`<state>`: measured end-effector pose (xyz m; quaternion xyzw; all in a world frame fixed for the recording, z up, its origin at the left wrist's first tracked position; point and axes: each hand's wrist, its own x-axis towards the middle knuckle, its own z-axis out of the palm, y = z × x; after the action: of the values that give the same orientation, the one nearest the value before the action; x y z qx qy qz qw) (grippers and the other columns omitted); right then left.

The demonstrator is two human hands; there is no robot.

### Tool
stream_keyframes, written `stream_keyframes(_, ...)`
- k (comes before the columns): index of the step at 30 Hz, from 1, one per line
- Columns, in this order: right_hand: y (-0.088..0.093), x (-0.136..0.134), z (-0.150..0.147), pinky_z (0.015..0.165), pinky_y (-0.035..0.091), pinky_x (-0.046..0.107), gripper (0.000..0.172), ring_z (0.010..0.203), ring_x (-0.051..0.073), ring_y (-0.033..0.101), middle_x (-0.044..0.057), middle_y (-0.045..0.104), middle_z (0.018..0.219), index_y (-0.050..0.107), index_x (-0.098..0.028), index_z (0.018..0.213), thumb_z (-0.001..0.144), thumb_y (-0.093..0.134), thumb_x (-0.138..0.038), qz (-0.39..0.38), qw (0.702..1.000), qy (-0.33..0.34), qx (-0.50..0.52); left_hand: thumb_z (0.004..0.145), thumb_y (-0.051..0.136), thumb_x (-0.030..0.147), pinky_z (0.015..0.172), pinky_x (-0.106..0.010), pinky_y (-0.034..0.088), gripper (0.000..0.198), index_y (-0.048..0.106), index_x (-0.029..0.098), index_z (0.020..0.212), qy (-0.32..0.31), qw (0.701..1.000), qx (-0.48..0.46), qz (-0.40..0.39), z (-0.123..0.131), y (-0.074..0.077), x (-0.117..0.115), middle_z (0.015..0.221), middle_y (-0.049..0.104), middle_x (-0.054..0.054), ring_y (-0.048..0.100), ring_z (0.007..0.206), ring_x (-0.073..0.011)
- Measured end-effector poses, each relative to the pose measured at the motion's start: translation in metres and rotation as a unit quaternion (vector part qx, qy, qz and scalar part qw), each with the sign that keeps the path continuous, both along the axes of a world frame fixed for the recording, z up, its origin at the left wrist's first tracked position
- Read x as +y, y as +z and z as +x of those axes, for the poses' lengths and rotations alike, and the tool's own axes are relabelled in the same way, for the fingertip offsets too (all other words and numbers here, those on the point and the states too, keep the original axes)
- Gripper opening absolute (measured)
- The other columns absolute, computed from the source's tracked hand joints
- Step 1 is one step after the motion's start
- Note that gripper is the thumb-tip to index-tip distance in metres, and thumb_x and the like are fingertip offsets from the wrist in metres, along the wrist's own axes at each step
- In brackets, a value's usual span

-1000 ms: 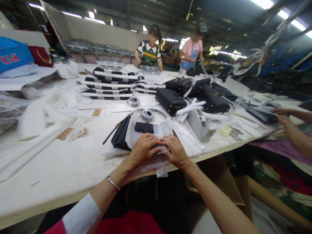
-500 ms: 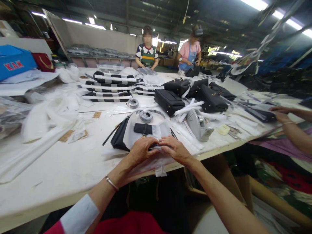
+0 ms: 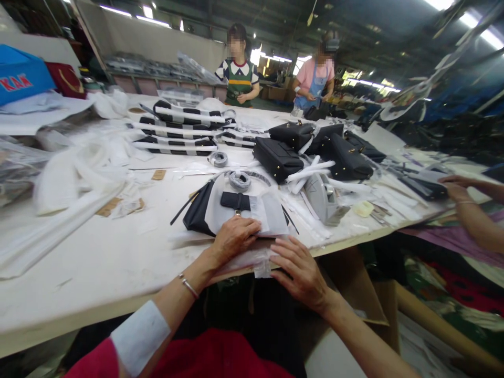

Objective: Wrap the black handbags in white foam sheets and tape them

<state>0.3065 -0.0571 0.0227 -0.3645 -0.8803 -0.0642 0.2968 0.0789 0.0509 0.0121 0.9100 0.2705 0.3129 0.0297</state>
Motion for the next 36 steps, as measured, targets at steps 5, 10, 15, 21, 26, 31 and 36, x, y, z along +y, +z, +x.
stream_keyframes(5,-0.025,-0.016,-0.008,0.114,0.037,0.048,0.041,0.13,0.025,0.051,0.011,0.063,0.133,0.055,-0.017,0.132,0.092,0.058,-0.02,-0.026,0.997,-0.013,-0.073,0.089,0.062,0.018,0.085,-0.031,0.048,0.01,0.062,0.023,0.098,0.006,1.0,-0.011,0.014,0.003,-0.007,0.002,0.107,0.072,-0.003,0.068,0.095,-0.0168)
stream_keyframes(10,-0.037,0.009,-0.025,0.104,0.045,0.045,0.031,0.11,0.021,0.063,0.008,0.072,0.111,0.063,-0.021,0.117,0.091,0.048,-0.01,-0.006,0.999,-0.01,0.033,0.089,0.063,0.016,0.086,-0.031,0.049,0.013,0.063,0.023,0.099,0.029,0.998,-0.04,0.025,0.006,-0.008,-0.002,0.109,0.074,-0.002,0.069,0.097,-0.017)
stream_keyframes(15,-0.034,0.016,-0.03,0.099,0.049,0.041,0.026,0.096,0.018,0.067,0.005,0.074,0.098,0.066,-0.022,0.102,0.09,0.048,-0.008,-0.034,0.992,0.011,0.119,0.091,0.061,0.017,0.087,-0.031,0.05,0.01,0.064,0.023,0.099,0.035,0.996,-0.07,0.046,0.008,-0.01,-0.004,0.109,0.075,-0.002,0.069,0.098,-0.0164)
stream_keyframes(21,-0.024,0.006,-0.033,0.095,0.051,0.039,0.018,0.083,0.017,0.067,0.002,0.072,0.086,0.065,-0.024,0.095,0.093,0.051,-0.013,-0.074,0.986,0.014,0.147,0.094,0.058,0.02,0.086,-0.031,0.05,0.008,0.065,0.022,0.095,0.048,0.994,-0.084,0.054,0.009,-0.013,-0.004,0.108,0.075,-0.002,0.07,0.097,-0.0155)
stream_keyframes(26,-0.014,0.004,-0.039,0.08,0.053,0.034,0.021,0.081,0.017,0.065,0.004,0.07,0.083,0.064,-0.021,0.09,0.093,0.047,-0.01,-0.064,0.993,-0.003,0.098,0.095,0.053,0.016,0.089,-0.031,0.05,0.014,0.066,0.022,0.1,0.044,0.994,-0.071,0.073,0.008,-0.016,-0.008,0.111,0.074,-0.004,0.068,0.103,-0.016)
stream_keyframes(31,0.014,0.016,-0.04,0.091,0.051,0.038,0.019,0.104,0.021,0.064,0.007,0.072,0.104,0.064,-0.021,0.095,0.093,0.05,-0.01,0.014,0.996,-0.049,0.07,0.095,0.053,0.015,0.093,-0.036,0.049,0.017,0.064,0.019,0.107,0.04,0.993,-0.054,0.098,0.008,-0.019,-0.012,0.119,0.071,-0.005,0.065,0.109,-0.0197)
stream_keyframes(36,0.024,0.042,-0.042,0.089,0.051,0.033,0.024,0.091,0.018,0.067,0.007,0.072,0.094,0.064,-0.022,0.094,0.097,0.042,-0.013,0.004,0.995,-0.083,0.051,0.091,0.052,0.01,0.097,-0.036,0.049,0.028,0.06,0.02,0.116,0.024,0.996,-0.05,0.069,0.004,-0.016,-0.013,0.121,0.07,-0.006,0.064,0.113,-0.0196)
